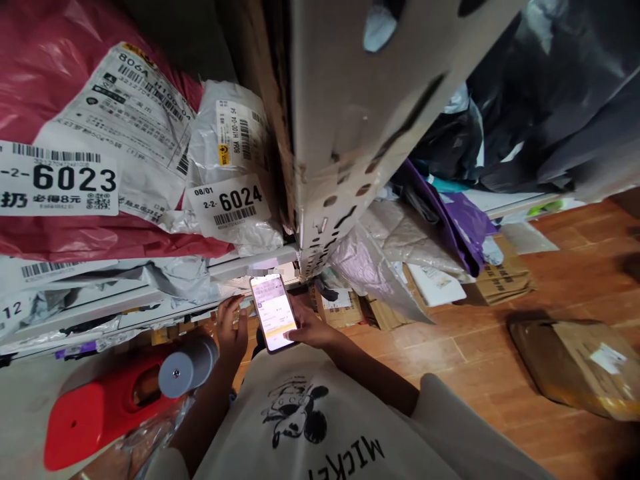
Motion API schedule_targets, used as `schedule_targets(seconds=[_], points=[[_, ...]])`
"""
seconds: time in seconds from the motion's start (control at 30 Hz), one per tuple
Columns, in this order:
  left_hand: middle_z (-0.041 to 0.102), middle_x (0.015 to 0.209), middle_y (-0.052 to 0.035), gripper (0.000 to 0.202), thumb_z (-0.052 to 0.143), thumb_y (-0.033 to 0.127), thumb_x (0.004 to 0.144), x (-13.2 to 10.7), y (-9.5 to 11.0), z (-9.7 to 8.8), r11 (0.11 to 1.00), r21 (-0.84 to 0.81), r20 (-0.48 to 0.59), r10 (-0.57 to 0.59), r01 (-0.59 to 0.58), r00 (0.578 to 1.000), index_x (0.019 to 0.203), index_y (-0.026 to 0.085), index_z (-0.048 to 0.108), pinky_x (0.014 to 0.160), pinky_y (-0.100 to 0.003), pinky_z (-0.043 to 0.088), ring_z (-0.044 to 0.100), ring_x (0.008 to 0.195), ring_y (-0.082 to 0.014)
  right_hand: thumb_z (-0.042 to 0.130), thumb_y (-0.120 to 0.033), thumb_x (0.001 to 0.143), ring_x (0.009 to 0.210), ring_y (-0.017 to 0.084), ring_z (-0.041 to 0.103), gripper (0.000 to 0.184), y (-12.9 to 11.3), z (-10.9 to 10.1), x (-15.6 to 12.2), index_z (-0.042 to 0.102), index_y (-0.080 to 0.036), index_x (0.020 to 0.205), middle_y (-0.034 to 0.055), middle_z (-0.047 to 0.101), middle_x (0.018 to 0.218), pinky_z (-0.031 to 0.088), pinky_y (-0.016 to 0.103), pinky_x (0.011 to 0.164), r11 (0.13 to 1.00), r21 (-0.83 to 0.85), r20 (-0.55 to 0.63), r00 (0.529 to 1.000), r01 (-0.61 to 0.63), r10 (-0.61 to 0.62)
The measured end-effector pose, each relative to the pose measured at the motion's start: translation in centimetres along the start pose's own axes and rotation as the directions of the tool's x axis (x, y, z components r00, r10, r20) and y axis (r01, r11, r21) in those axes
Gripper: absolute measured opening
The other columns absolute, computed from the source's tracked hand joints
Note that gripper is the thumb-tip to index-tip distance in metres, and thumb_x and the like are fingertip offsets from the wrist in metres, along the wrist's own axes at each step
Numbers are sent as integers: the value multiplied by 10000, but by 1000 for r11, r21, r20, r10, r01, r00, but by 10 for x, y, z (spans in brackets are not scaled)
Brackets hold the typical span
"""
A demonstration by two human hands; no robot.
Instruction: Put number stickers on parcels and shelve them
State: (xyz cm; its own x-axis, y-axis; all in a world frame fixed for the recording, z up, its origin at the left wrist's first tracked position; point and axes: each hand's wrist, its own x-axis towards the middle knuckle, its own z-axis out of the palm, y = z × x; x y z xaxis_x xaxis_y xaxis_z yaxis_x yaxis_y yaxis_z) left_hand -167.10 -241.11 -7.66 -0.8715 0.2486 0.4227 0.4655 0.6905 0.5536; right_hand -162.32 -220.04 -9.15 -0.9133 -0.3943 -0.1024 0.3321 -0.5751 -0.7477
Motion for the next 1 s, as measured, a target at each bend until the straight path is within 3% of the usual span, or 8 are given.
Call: schedule_targets(seconds=[0.23,0.37,0.47,0.63,0.8,0.9,1.0], points=[[599,1159,-111,315,496,285,946,-3,28,1,953,-245,-6,-184,177,983,1234,197,586,873,-352,494,573,1082,-225,803,-266,655,1215,271,563,912,5,0,4,323,-282,1429,92,578,1346,445,433,1001,999,20,60,997,-47,45],[599,1188,-113,493,551,386,919,-7,36,8,765,-504,90,-416,401,905,1368,206,455,915,-357,491,595,1071,-223,768,-203,653,1233,275,545,879,2,-3,3,340,-271,1419,94,579,1335,471,415,954,996,-41,74,994,-76,79],[623,1151,-96,491,584,427,894,-5,46,10,629,-622,129,-506,467,853,1328,219,487,922,-346,489,605,1065,-220,759,-183,646,1194,280,568,932,-3,-4,3,293,-245,1450,108,583,1319,485,404,917,993,-76,95,991,-91,98],[661,1105,-72,492,701,407,784,1,59,7,503,-670,217,-569,545,793,1216,223,553,919,-348,480,617,1037,-230,737,-161,646,1110,273,611,970,-12,-1,3,242,-254,1475,104,582,1315,499,389,874,987,-35,118,980,-156,159],[664,1124,-64,551,738,298,672,2,66,6,354,-687,388,-558,634,733,1183,224,546,908,-361,474,602,1049,-243,693,-138,643,1127,265,590,855,-10,3,5,355,-262,1418,69,603,1280,504,384,875,985,29,65,984,-167,165],[664,1066,-42,540,726,248,633,3,67,5,315,-691,427,-548,651,719,1143,231,551,861,-340,477,598,1000,-230,692,-144,664,1128,248,590,760,-8,4,6,429,-270,1366,49,612,1267,494,370,903,991,33,41,991,-132,130],[656,967,-19,518,721,237,619,4,67,3,310,-671,459,-540,674,705,1111,231,558,821,-320,471,594,937,-214,732,-159,655,1116,246,601,781,-7,4,5,428,-275,1365,47,619,1268,499,365,893,989,60,50,990,-137,134]])
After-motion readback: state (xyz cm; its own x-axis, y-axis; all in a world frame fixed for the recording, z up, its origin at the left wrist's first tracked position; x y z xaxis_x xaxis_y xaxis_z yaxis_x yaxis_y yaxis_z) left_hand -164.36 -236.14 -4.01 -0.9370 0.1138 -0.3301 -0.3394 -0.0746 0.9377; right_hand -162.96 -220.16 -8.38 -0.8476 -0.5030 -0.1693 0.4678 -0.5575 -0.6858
